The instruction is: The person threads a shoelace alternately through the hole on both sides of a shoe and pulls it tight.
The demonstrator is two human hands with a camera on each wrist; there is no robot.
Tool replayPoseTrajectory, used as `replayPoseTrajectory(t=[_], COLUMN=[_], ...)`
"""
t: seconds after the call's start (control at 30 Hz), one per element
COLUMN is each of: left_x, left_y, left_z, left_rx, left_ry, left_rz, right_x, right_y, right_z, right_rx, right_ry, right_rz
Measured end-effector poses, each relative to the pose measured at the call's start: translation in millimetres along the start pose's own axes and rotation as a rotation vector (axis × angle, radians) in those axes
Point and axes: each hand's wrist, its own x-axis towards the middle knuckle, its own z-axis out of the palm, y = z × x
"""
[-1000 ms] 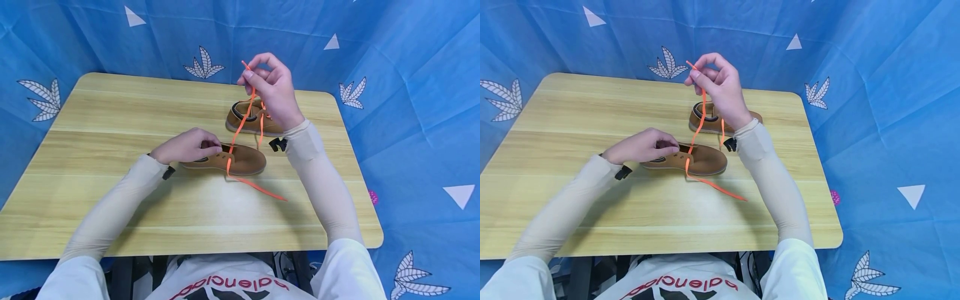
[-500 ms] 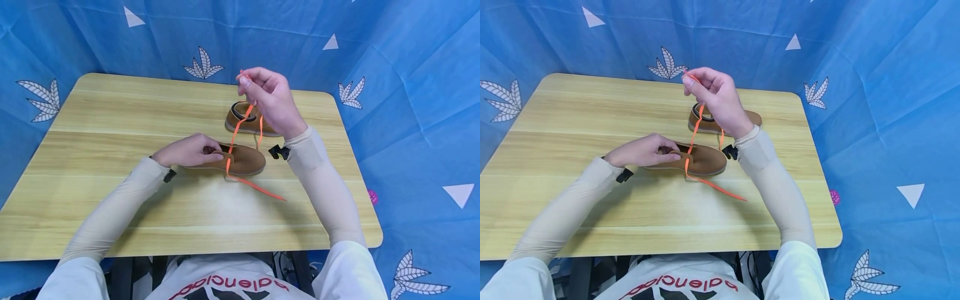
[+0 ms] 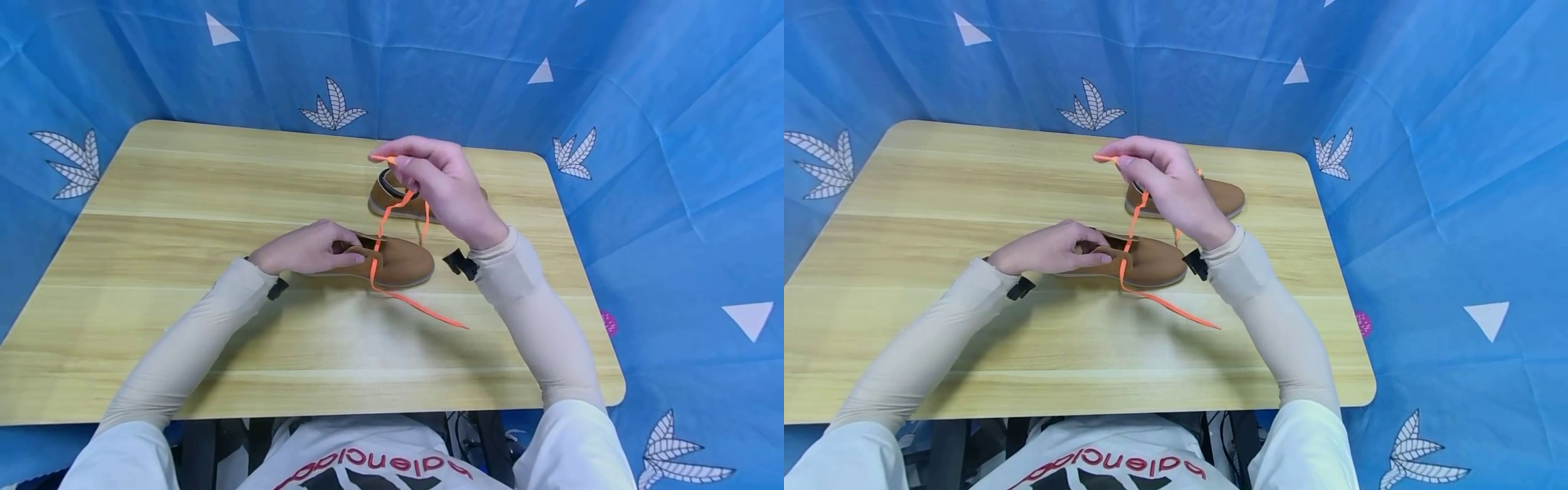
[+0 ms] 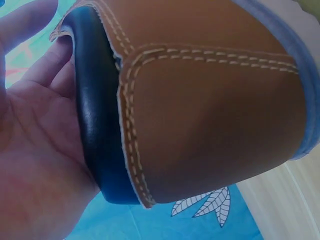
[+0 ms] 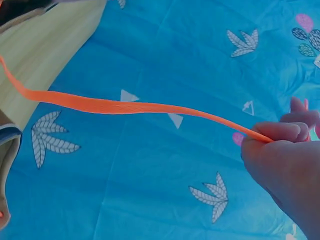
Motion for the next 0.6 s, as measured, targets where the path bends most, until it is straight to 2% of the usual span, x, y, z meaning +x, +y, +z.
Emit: replayPoseTrajectory(t=[0.17, 0.27, 0.43, 0.6], left_x=[-1.0, 0.8, 11.0, 25.6], left_y=[0.9, 7.1, 37.2, 63.1], left_z=[-1.7, -8.1, -27.1, -39.0], left_rx=[-0.002, 0.001, -0.020, -0.037], left_ry=[0.027, 0.099, 0.273, 0.406], left_rz=[-0.004, 0.005, 0.034, 0.136], right_x=[1.2, 3.8, 6.2, 5.6], right_y=[-0.7, 0.2, 4.0, 4.0], right_z=[3.2, 4.9, 2.8, 3.1], right_rx=[0.198, 0.270, 0.216, 0.103], right_ry=[0.058, 0.117, 0.199, 0.228], right_rz=[-0.086, -0.114, -0.122, -0.152])
